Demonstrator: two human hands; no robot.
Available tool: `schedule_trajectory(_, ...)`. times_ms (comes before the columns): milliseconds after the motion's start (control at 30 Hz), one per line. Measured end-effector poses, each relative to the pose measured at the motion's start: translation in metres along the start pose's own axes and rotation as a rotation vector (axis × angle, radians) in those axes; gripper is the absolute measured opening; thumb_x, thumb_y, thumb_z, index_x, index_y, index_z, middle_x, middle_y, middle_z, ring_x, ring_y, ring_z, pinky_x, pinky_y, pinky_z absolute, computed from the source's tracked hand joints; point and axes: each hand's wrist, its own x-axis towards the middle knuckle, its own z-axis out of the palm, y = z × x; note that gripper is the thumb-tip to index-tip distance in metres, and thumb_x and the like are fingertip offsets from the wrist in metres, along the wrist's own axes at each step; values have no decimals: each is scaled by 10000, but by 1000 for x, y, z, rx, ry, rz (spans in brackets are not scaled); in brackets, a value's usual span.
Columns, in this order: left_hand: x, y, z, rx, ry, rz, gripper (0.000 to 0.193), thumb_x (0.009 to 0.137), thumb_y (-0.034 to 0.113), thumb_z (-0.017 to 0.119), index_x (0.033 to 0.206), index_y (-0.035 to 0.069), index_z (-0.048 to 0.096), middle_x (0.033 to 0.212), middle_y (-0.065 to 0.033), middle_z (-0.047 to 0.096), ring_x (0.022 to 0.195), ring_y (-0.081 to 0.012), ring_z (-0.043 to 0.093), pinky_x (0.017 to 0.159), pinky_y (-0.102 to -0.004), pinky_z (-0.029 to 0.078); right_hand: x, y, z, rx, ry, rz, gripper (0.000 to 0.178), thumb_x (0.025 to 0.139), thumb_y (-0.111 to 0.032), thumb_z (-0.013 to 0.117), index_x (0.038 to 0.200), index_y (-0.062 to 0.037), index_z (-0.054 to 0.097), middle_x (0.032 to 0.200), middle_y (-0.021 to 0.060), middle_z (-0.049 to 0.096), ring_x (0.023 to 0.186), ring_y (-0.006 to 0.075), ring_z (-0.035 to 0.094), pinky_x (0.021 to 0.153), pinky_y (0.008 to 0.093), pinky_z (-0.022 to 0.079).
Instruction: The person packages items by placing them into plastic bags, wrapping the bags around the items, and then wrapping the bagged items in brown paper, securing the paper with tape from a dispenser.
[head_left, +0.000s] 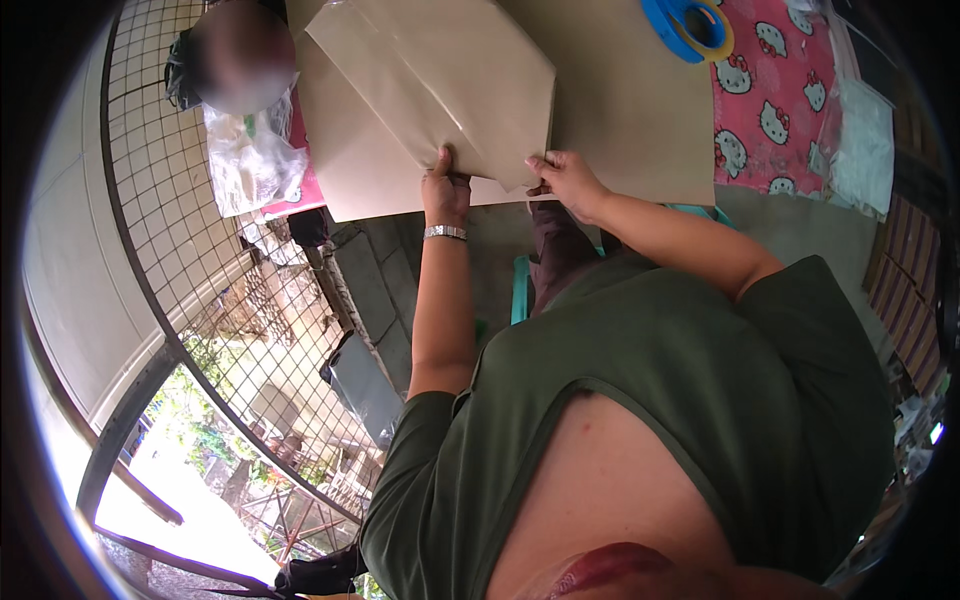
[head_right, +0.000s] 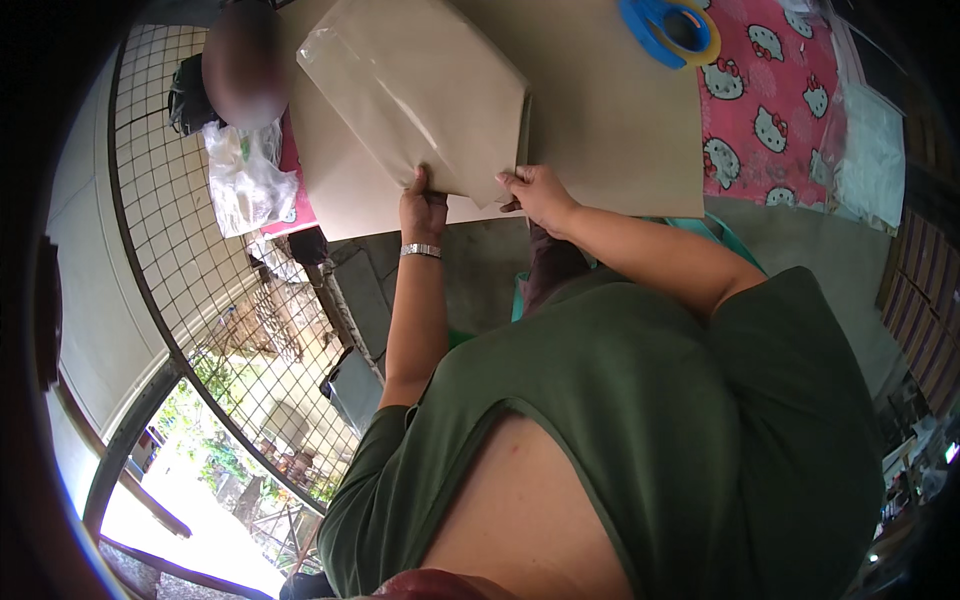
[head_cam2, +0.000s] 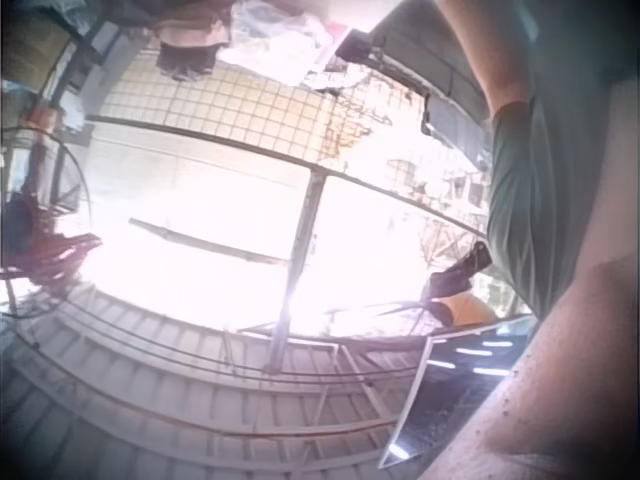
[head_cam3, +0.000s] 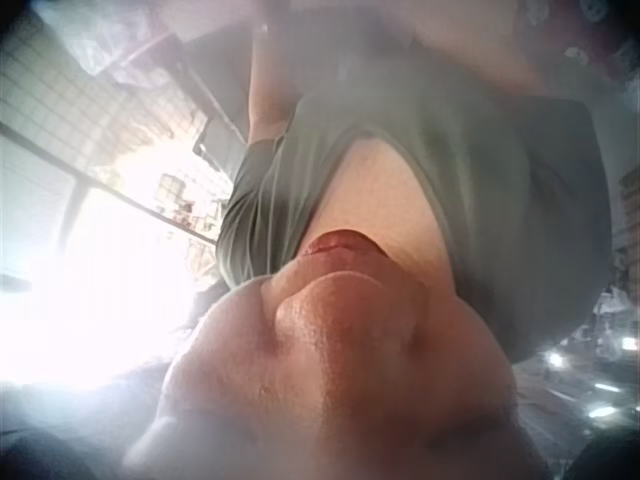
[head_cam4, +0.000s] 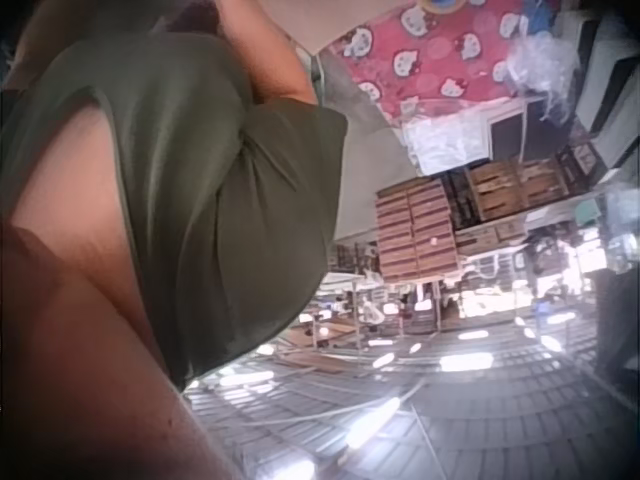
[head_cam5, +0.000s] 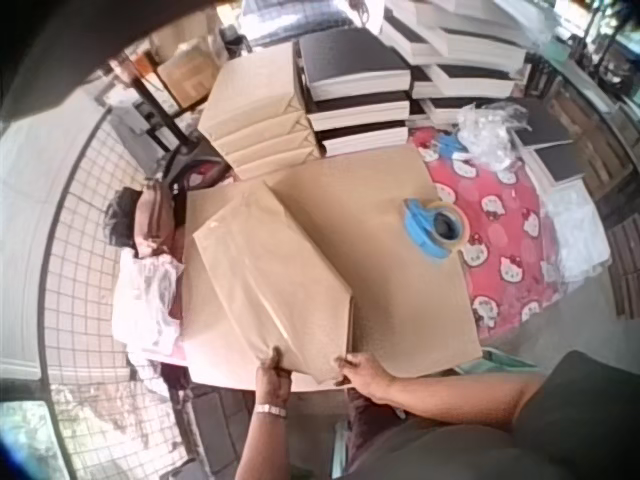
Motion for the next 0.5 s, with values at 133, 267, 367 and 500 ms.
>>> schedule_trajectory(133,0,1,-1,-21,-5,-18,292,898,105,579,1156,-4,498,1085,-111,605,1018,-250,593,915,-443,498,-4,-47,-32,-822,-404,-231,278,758,-96,599,1009,20,629,908,109,654,875,199,608,825,338,487)
schedule_trajectory(267,0,-13,2,-68,-64,-1,290,895,108,585,1154,7,504,1090,-100,605,1017,-251,593,919,-443,490,67,-51,-80,-1802,-207,-701,238,748,-137,588,937,-12,659,940,188,640,929,307,611,850,393,481)
schedule_trajectory(367,-7,-26,-13,-139,-115,15,246,906,108,552,1129,6,537,1128,-102,603,1072,-246,568,981,-422,446,64,-64,-60,-2039,-290,-423,206,759,-136,558,900,-28,663,950,197,636,946,323,605,830,419,482)
schedule_trajectory(500,-44,-59,-3,-108,-220,-111,137,904,88,512,966,-4,593,1043,-114,638,1020,-240,602,955,-384,468,69,-53,-75,-1968,-228,-699,257,760,-140,545,976,-40,641,1075,192,598,962,319,597,873,416,459)
